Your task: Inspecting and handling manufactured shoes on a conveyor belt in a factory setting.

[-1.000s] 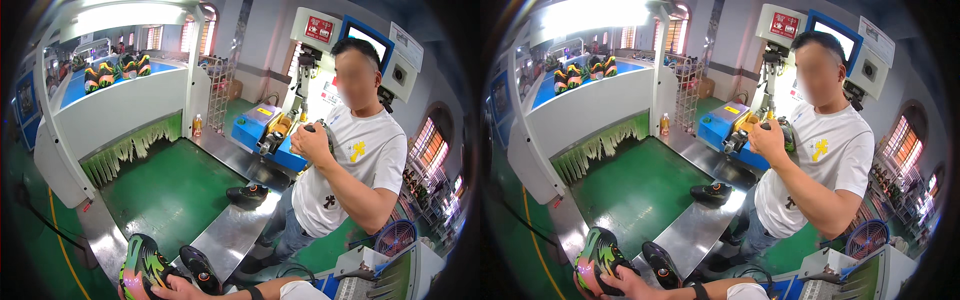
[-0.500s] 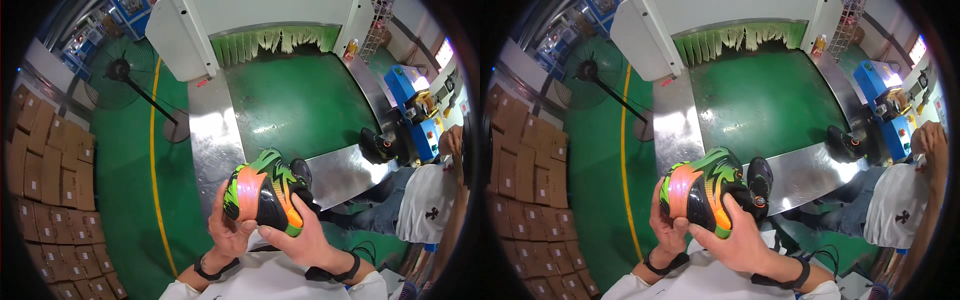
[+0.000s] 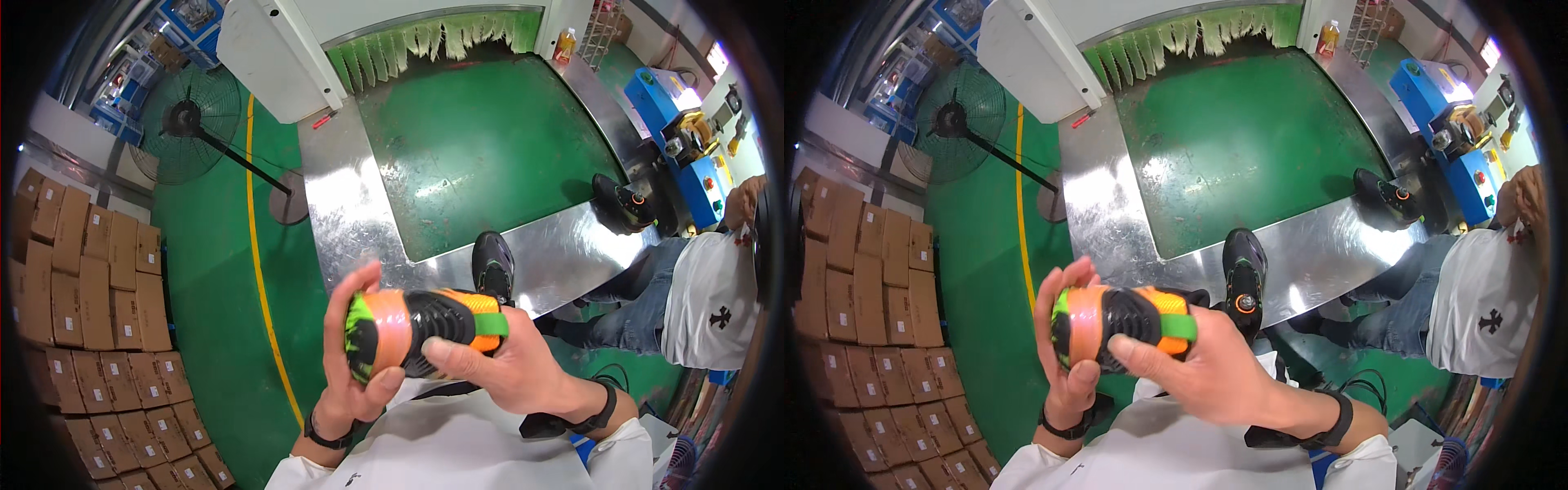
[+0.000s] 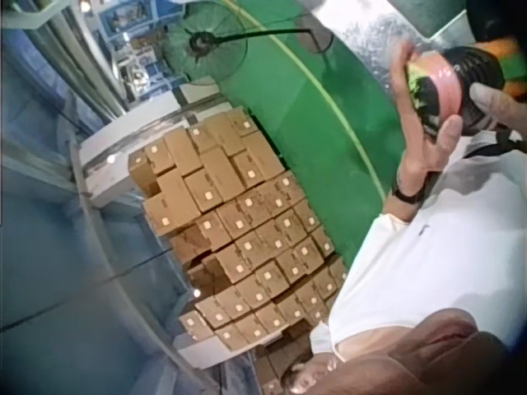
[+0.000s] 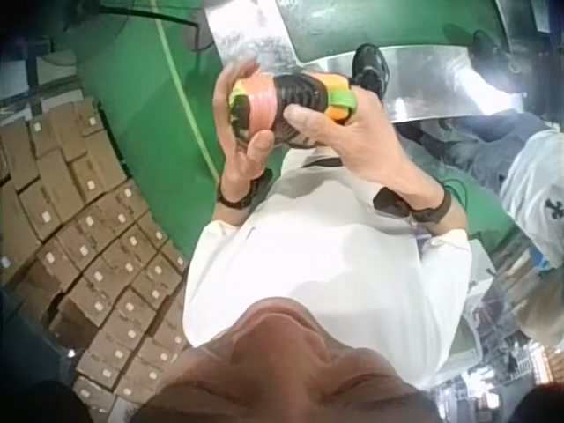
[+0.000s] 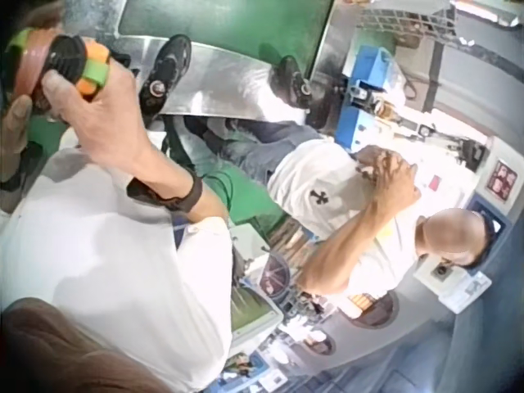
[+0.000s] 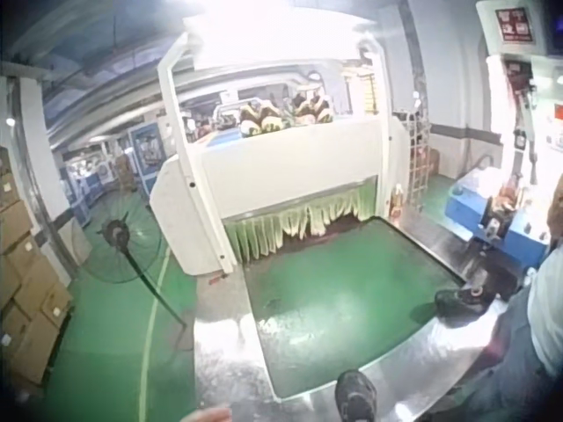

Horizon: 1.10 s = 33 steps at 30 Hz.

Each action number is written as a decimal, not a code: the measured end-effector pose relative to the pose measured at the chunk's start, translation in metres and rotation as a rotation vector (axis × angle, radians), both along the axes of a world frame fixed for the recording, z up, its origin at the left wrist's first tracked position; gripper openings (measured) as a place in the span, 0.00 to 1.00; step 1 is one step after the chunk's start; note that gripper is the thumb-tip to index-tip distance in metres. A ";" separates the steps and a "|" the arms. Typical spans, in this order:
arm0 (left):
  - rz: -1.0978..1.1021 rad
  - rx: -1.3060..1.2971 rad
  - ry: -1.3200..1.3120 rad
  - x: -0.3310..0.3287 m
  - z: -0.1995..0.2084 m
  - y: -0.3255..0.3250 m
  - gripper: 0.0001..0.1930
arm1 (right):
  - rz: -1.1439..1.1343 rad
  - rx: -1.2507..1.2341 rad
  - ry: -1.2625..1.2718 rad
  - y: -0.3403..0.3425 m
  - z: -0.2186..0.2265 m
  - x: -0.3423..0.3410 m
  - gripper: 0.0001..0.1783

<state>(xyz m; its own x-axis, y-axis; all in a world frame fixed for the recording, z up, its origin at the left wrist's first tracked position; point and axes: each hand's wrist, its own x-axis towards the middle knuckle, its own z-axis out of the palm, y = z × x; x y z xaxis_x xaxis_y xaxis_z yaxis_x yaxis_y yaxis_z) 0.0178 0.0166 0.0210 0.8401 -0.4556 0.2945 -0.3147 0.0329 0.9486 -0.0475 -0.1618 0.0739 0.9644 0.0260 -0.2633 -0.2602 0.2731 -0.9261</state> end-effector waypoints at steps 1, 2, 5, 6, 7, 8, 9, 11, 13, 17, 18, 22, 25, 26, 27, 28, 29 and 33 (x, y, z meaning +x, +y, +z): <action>0.000 0.009 -0.044 -0.002 0.003 0.000 0.44 | -0.005 0.032 -0.023 0.000 0.001 -0.001 0.16; -0.016 0.032 -0.059 -0.005 0.004 -0.001 0.44 | 0.022 0.009 -0.052 0.000 0.001 -0.001 0.17; 0.114 -0.107 0.118 -0.017 0.002 -0.006 0.39 | -0.006 -0.012 -0.071 0.001 -0.004 -0.003 0.16; 0.118 -0.090 0.139 -0.018 -0.001 -0.009 0.39 | -0.012 -0.022 -0.089 0.002 -0.007 -0.003 0.15; 0.137 -0.050 0.205 -0.019 -0.004 -0.011 0.37 | -0.065 0.008 -0.033 0.002 -0.012 -0.001 0.15; 0.160 -0.037 0.256 -0.019 -0.006 -0.012 0.35 | -0.077 0.038 0.006 0.003 -0.015 0.000 0.15; 0.195 0.045 0.300 -0.017 -0.006 -0.014 0.31 | -0.113 0.060 0.111 0.002 -0.019 0.005 0.16; 0.142 -0.019 0.278 -0.014 -0.008 -0.016 0.33 | -0.098 -0.046 0.115 0.000 -0.020 0.009 0.16; 0.084 -0.020 0.295 -0.010 -0.004 -0.016 0.40 | -0.068 -0.004 0.099 -0.004 -0.017 0.012 0.17; 0.014 -0.131 0.340 -0.010 0.006 -0.019 0.47 | -0.056 0.292 0.185 -0.023 -0.008 0.016 0.21; 0.007 -0.136 0.319 -0.010 0.007 -0.020 0.47 | -0.010 0.254 0.218 -0.026 -0.007 0.017 0.21; 0.038 -0.058 0.300 -0.009 0.012 -0.020 0.46 | 0.042 0.154 0.264 -0.029 -0.005 0.018 0.21; 0.049 -0.019 0.258 -0.008 0.016 -0.021 0.45 | 0.056 0.124 0.166 -0.026 0.001 0.018 0.20; 0.057 -0.012 0.261 -0.007 0.018 -0.022 0.45 | 0.045 0.115 0.164 -0.026 0.003 0.018 0.20; 0.058 -0.013 0.261 -0.006 0.019 -0.023 0.45 | 0.043 0.128 0.153 -0.026 0.006 0.018 0.19; 0.066 -0.002 0.261 -0.006 0.020 -0.023 0.45 | 0.031 0.125 0.176 -0.026 0.008 0.018 0.18; 0.056 -0.016 0.272 -0.006 0.021 -0.024 0.43 | 0.046 0.138 0.142 -0.026 0.009 0.018 0.18; 0.115 0.029 0.237 -0.009 0.023 -0.024 0.41 | -0.013 0.062 0.109 -0.018 0.005 0.014 0.16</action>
<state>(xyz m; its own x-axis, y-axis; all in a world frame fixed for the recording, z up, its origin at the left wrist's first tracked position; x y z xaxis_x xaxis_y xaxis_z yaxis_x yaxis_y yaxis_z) 0.0084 -0.0071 0.0438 0.9307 -0.3587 0.0718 -0.0839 -0.0182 0.9963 -0.0335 -0.1798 0.0794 0.9303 0.0328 -0.3653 -0.3548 0.3327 -0.8737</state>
